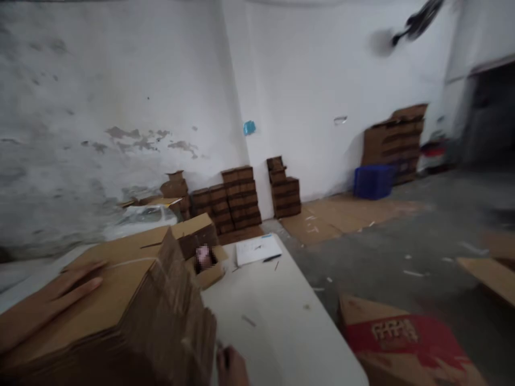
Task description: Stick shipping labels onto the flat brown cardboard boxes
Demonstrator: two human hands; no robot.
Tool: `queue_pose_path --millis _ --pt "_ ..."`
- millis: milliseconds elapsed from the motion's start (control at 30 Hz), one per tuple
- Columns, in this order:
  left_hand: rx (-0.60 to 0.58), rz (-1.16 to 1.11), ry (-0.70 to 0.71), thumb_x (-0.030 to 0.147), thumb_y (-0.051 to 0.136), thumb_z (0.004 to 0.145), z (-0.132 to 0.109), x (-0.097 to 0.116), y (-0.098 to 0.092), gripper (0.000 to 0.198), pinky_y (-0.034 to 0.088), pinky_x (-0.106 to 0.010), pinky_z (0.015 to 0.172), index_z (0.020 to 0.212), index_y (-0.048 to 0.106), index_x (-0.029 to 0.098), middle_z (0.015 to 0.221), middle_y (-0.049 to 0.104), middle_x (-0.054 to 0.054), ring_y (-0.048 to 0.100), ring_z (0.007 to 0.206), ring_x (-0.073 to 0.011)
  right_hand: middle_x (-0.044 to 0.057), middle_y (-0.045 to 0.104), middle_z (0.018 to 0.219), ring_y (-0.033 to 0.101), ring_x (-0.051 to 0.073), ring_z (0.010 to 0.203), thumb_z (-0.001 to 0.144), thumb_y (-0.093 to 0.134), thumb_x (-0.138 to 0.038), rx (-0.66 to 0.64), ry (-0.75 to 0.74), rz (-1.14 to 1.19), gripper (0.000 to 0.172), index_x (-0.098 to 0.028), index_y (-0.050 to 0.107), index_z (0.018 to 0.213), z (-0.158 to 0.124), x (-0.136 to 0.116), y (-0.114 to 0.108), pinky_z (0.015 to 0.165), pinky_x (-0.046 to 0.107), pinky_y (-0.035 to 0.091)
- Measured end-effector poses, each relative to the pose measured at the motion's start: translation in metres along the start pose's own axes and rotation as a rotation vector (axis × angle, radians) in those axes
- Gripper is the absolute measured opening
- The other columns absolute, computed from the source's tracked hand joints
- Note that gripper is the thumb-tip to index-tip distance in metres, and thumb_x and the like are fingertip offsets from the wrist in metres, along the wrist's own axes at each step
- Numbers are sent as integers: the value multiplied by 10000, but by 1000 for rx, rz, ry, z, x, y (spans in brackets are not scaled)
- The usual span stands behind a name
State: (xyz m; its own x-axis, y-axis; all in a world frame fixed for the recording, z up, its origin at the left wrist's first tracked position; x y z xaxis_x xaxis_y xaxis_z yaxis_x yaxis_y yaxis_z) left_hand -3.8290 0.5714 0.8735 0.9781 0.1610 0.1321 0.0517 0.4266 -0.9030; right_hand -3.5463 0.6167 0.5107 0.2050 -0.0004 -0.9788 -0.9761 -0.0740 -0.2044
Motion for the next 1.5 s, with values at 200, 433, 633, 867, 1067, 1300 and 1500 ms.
queue_pose_path --millis 200,433,633,867,1067,1300,1500 --pt "-369 0 11 537 278 962 -12 37 -2 677 80 -383 1200 1469 332 92 1560 323 -100 244 1445 -236 110 721 867 656 197 756 941 440 -354 -145 28 -179 322 -120 650 1013 11 19 25 661 255 407" --pt "-411 60 -35 498 253 986 -6 46 1 637 86 -373 1198 1489 284 108 1584 267 -71 215 1455 -242 130 725 976 675 202 887 956 470 -338 -208 99 -238 286 -127 652 1022 24 22 66 686 245 390" --pt "-402 89 -31 473 249 989 -5 47 3 610 112 -355 1200 1470 308 103 1571 294 -61 236 1446 -235 135 724 998 682 217 908 983 425 -348 -241 125 -274 318 -125 623 1092 -2 33 80 694 262 399" --pt "-407 114 -59 506 247 982 -2 42 6 609 151 -399 1198 1462 319 137 1560 311 -52 274 1428 -247 149 722 973 684 237 881 1001 366 -343 -235 213 -323 358 -106 609 1114 -30 53 104 694 281 407" --pt "-413 156 -41 568 214 963 1 36 8 663 162 -344 1202 1477 302 158 1560 316 1 284 1430 -244 160 718 960 677 218 867 1009 329 -332 -191 238 -295 394 -87 619 1115 -12 48 117 692 268 404" --pt "-371 78 17 540 272 970 3 29 9 618 149 -410 1207 1456 356 167 1537 357 -42 290 1424 -233 155 723 877 661 218 767 1004 310 -339 -135 204 -249 436 -104 676 1003 -19 33 75 648 276 379" --pt "-333 51 39 602 308 925 6 19 9 661 165 -421 1211 1441 392 198 1525 389 -36 312 1419 -228 112 724 892 662 200 779 987 388 -399 -83 3 -181 372 -136 641 1055 8 -84 54 630 263 370"
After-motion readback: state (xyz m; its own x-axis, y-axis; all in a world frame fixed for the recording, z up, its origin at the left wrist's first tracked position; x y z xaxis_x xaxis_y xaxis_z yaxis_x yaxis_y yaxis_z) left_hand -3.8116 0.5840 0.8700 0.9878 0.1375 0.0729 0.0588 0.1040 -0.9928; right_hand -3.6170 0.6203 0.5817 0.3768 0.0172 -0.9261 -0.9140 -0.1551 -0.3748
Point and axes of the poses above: each hand's wrist, its own z-axis towards the middle knuckle, its own y-axis out of the palm, x = y × z, the point moved 8 cm from there along z, towards the middle knuckle
